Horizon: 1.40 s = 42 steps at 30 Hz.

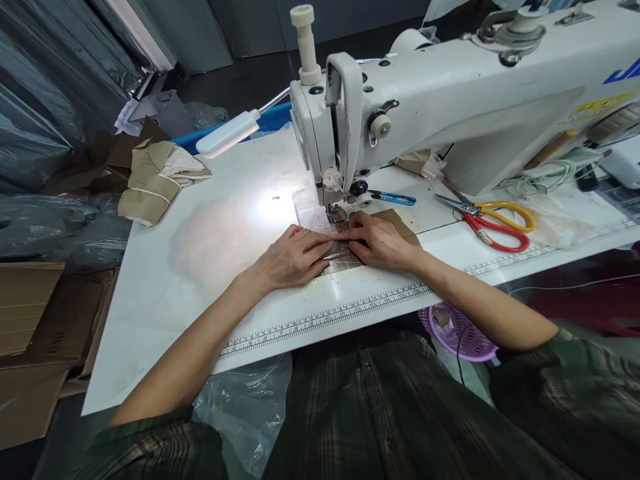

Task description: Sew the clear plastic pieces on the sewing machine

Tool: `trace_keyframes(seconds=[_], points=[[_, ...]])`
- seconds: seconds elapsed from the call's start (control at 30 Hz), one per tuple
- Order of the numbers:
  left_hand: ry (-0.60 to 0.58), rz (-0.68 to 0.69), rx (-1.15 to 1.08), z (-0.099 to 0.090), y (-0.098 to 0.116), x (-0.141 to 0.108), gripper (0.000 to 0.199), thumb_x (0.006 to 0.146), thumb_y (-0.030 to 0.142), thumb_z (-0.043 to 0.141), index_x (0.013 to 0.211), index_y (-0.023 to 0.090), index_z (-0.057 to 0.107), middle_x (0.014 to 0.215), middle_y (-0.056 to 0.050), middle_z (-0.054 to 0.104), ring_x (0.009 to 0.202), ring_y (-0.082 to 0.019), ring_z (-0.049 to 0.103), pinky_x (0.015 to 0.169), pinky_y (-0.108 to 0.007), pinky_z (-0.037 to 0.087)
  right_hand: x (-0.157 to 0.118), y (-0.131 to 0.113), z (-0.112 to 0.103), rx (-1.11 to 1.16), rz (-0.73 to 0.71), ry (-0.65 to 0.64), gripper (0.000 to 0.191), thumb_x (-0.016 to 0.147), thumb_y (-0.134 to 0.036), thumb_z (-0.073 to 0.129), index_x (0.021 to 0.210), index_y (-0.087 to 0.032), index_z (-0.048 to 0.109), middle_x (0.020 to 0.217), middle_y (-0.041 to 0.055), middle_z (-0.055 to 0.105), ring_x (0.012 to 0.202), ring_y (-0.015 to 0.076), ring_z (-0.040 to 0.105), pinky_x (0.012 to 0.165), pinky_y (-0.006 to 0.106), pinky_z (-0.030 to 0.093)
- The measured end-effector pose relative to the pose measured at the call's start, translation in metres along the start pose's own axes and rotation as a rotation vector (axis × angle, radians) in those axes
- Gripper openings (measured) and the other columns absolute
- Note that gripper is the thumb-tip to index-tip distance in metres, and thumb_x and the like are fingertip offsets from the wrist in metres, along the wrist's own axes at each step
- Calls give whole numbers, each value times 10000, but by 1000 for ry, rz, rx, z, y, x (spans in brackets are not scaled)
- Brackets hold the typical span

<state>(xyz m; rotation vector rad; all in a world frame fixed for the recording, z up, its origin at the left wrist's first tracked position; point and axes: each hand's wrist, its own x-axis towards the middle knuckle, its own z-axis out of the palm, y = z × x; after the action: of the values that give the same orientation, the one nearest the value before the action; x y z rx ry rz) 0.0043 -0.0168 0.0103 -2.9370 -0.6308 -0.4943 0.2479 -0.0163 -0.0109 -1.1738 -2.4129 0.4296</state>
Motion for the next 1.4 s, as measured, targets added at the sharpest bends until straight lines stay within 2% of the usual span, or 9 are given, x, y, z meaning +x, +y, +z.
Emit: trace_keyframes(seconds=[0.13, 0.37, 0.53, 0.77, 0.93, 1.13, 1.27, 1.4], points=[[-52, 5, -7, 6, -4, -2, 273, 979, 297, 503, 1143, 140, 654, 1167, -136, 707, 955, -243, 665, 764, -409, 520, 0, 0, 0, -1, -14, 4, 395, 924, -195, 464, 1184, -265, 752, 1042, 93, 580, 870, 203, 564, 842, 378, 485], [-55, -25, -103, 3, -10, 2, 255, 972, 292, 517, 1108, 163, 690, 1107, -94, 734, 885, -209, 673, 759, -385, 523, -1, 0, -1, -8, -34, 8, 383, 947, -223, 448, 1167, -258, 759, 1053, 108, 591, 899, 220, 573, 842, 391, 486], [1, -48, -147, 5, -11, 2, 251, 954, 309, 541, 1073, 161, 704, 1063, -83, 744, 897, -207, 681, 760, -385, 527, -1, -1, -1, -14, -49, 20, 381, 952, -220, 443, 1167, -244, 756, 1055, 115, 593, 901, 221, 573, 844, 393, 484], [111, -4, -111, 8, -6, 2, 261, 927, 316, 562, 1028, 119, 701, 1061, -118, 737, 901, -226, 682, 745, -395, 535, -2, -1, 1, -42, -59, 35, 373, 946, -220, 453, 1164, -257, 754, 1038, 102, 587, 889, 212, 568, 840, 388, 484], [51, -39, -108, 4, -5, 2, 276, 927, 338, 545, 1048, 143, 699, 1076, -96, 737, 889, -215, 678, 761, -389, 519, -2, -2, 1, -81, -70, 36, 366, 956, -227, 456, 1169, -264, 751, 1032, 109, 581, 883, 215, 576, 815, 390, 497], [-42, 23, -40, -2, -11, 10, 309, 902, 385, 530, 983, 152, 715, 977, -85, 741, 812, -218, 650, 791, -403, 489, -2, -3, 0, -130, -80, 31, 383, 972, -251, 427, 1211, -250, 727, 1034, 111, 581, 849, 204, 569, 788, 379, 500], [-19, 25, -48, -3, -15, 14, 260, 869, 389, 552, 885, 192, 719, 962, -58, 747, 840, -228, 644, 890, -461, 446, -2, -5, 0, -171, -77, 19, 394, 958, -231, 433, 1244, -249, 704, 1030, 112, 576, 833, 205, 559, 762, 370, 485], [-17, -21, -147, 0, -18, 13, 224, 834, 350, 569, 933, 221, 723, 1017, -49, 745, 862, -222, 646, 950, -485, 420, 1, -8, -2, -209, -55, -14, 410, 966, -240, 413, 1287, -252, 668, 1038, 116, 577, 787, 198, 546, 698, 351, 462]])
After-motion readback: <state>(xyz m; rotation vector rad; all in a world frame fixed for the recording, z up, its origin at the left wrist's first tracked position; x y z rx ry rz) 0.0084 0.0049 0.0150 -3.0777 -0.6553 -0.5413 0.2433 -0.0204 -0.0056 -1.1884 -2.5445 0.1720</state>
